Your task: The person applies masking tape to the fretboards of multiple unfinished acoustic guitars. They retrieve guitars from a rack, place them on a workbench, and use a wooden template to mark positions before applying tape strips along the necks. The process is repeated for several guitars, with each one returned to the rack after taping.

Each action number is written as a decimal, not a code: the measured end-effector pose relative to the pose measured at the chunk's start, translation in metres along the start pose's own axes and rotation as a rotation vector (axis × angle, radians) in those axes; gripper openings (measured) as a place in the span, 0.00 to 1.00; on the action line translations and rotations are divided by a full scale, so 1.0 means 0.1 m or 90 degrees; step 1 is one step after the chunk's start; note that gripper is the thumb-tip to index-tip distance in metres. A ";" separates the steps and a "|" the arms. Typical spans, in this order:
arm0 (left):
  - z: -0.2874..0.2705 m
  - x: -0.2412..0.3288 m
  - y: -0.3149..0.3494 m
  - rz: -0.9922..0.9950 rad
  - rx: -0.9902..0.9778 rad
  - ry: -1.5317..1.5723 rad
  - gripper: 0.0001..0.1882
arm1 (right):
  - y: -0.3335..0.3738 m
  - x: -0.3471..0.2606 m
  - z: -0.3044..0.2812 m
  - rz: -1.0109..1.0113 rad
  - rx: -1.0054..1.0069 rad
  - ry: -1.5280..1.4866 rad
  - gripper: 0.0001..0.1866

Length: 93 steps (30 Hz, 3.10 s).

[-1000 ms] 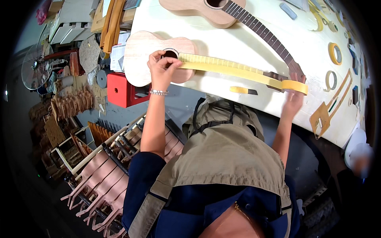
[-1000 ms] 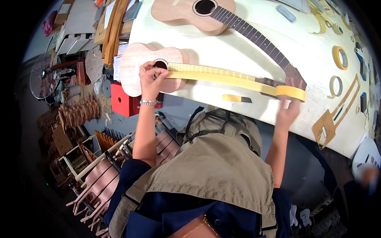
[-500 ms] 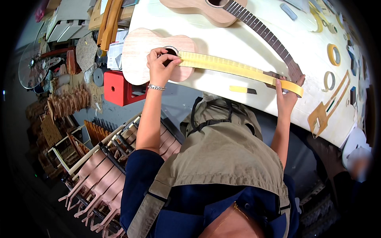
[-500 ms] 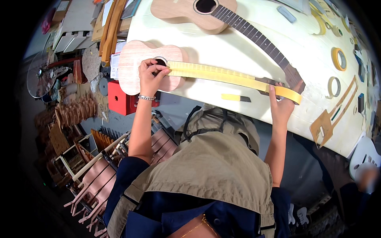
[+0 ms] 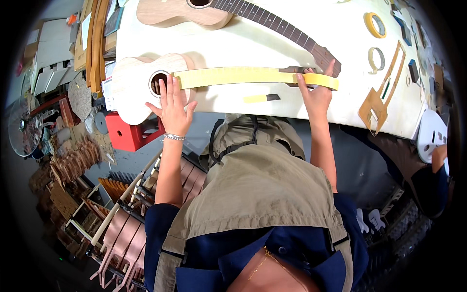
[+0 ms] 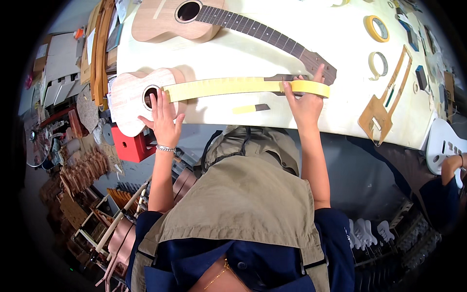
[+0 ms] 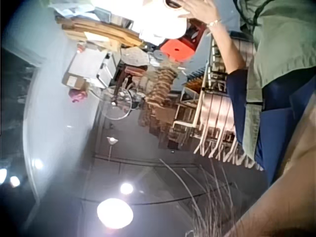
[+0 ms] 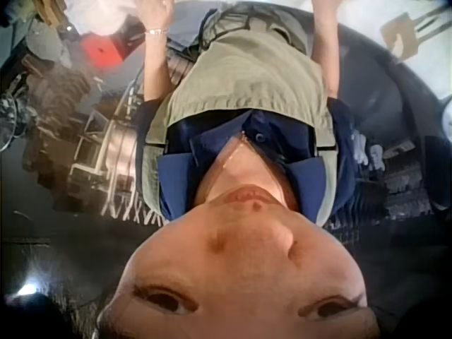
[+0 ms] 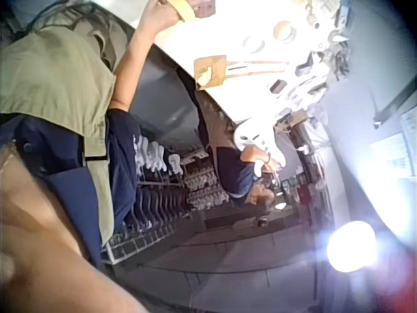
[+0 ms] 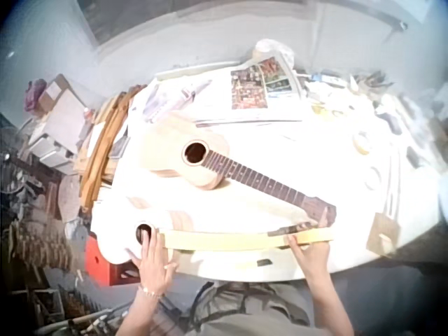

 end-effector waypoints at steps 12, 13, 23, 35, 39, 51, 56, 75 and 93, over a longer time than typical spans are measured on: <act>-0.24 2.17 -0.12 0.376 0.042 0.274 0.30 | 0.07 0.06 0.09 -0.086 0.008 0.082 0.43; -0.18 2.17 -0.06 0.439 0.084 0.343 0.26 | 0.07 0.09 0.09 -0.083 0.013 0.063 0.42; -0.27 1.74 -0.41 0.018 -0.142 0.511 0.14 | 0.12 0.10 0.13 -0.083 0.010 0.026 0.36; -0.05 1.89 -0.55 -0.156 -0.231 0.819 0.22 | 0.10 0.07 0.11 -0.081 0.000 0.008 0.29; -0.05 1.89 -0.55 -0.197 -0.239 0.795 0.21 | 0.20 -0.49 0.06 -0.266 -0.078 -0.135 0.17; -0.31 1.57 -1.66 0.472 0.024 0.220 0.13 | -0.24 -0.32 -0.24 0.137 0.179 -0.730 0.22; -0.43 2.13 -1.40 -0.009 -0.373 1.016 0.10 | -0.25 -0.40 -0.10 0.037 0.216 -0.712 0.22; 0.05 0.43 -2.81 -0.102 -0.158 0.694 0.09 | -0.48 0.32 -0.48 0.209 0.215 -0.130 0.46; -0.07 0.72 -2.52 0.267 0.057 0.173 0.37 | -0.51 0.41 -0.48 0.219 0.228 -0.137 0.49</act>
Point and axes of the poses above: each hand's wrist, its own y-axis away from the middle knuckle, its own z-axis out of the palm, x = y × z, the point moved 5 cm from there along -y, towards the middle knuckle, and after that the axes turned 9 degrees about -y, right-handed, at the moved point
